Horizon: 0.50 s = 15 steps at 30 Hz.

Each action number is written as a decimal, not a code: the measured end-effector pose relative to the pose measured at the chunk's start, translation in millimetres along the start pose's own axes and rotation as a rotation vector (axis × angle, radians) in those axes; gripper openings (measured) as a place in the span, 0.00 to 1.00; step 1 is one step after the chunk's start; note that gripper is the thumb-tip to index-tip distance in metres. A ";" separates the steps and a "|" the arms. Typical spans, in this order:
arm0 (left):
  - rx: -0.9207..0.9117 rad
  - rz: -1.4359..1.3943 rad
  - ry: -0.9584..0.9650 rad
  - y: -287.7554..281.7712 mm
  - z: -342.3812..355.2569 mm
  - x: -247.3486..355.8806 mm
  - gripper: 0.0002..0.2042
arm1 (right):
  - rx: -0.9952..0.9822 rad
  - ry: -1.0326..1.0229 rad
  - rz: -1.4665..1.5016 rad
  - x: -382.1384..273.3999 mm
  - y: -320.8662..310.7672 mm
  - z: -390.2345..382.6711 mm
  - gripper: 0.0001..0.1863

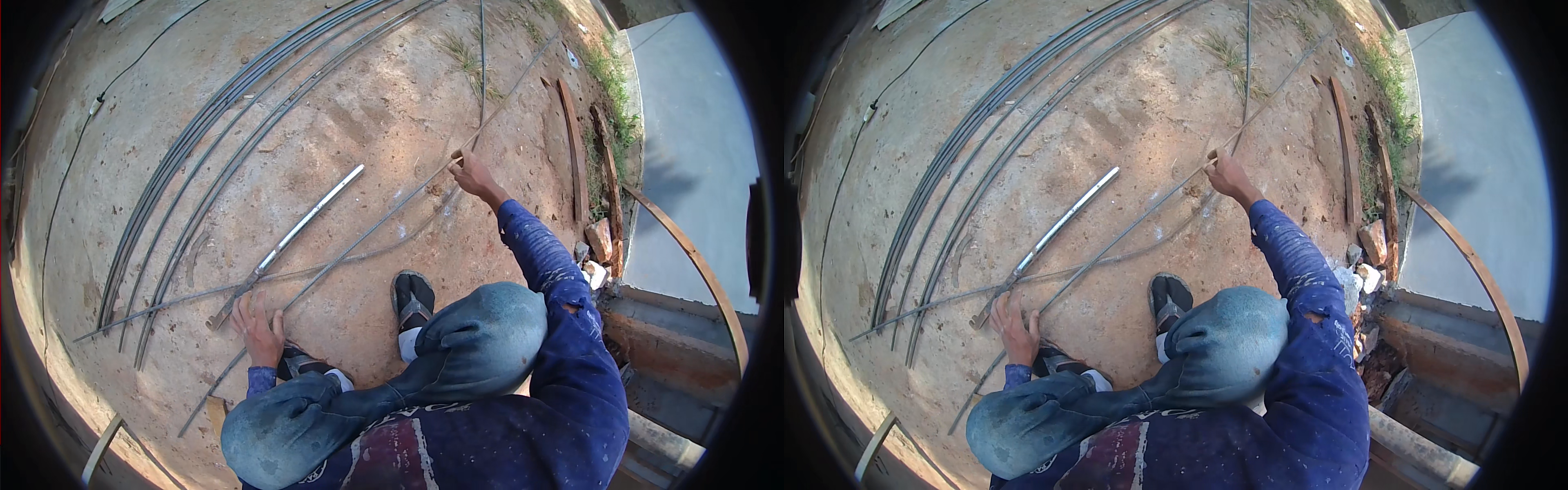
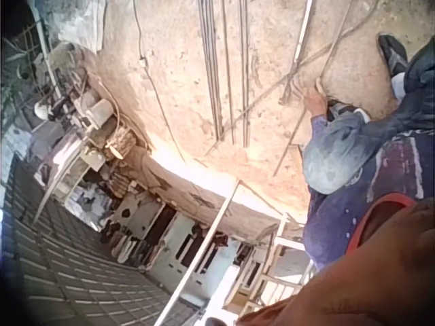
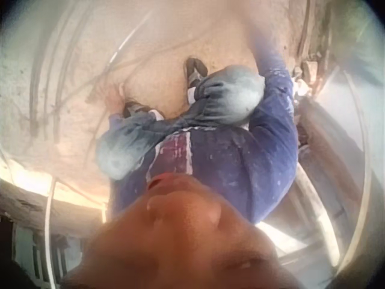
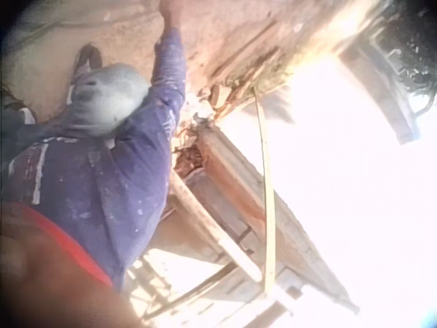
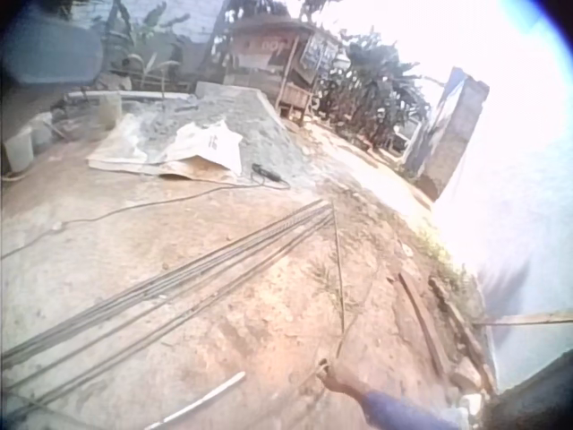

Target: Bending and straightening metal reinforcement rods using a hollow metal pipe as a lever on a construction floor.

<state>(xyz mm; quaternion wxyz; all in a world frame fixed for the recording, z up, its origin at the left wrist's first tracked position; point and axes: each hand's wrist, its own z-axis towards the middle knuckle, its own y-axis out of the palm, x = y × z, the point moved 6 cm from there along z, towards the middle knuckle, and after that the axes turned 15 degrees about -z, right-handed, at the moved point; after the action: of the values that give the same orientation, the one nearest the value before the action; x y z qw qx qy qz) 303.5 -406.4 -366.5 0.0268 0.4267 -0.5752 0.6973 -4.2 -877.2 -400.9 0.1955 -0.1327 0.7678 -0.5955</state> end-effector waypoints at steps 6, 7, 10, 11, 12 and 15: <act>-0.090 -0.088 -0.066 8.4 -25.3 -28.1 0.19 | -0.295 -0.369 -0.074 -106.9 14.7 -51.7 0.16; -0.090 -0.073 -0.085 7.6 -30.5 -32.4 0.19 | -0.257 -0.448 -0.113 -117.9 13.3 -50.0 0.16; -0.066 -0.070 -0.085 16.4 -39.5 -40.8 0.17 | -0.159 -0.663 -0.256 -161.6 16.5 -38.3 0.17; -0.065 -0.073 -0.084 16.7 -40.6 -40.5 0.17 | -0.104 -0.751 -0.345 -178.9 16.6 -34.7 0.17; -0.064 -0.065 -0.091 17.9 -41.6 -38.7 0.17 | -0.001 -0.812 -0.391 -188.5 22.3 -27.8 0.17; -0.073 -0.046 -0.109 17.6 -46.5 -45.3 0.16 | 0.208 -1.026 -0.521 -243.5 51.5 -22.2 0.15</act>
<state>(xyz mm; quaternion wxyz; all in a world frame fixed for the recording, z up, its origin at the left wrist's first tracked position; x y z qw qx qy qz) 296.7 -353.4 -407.4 0.0270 0.4759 -0.5908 0.6510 203.4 -738.6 -411.3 0.4013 -0.5687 0.4547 -0.5557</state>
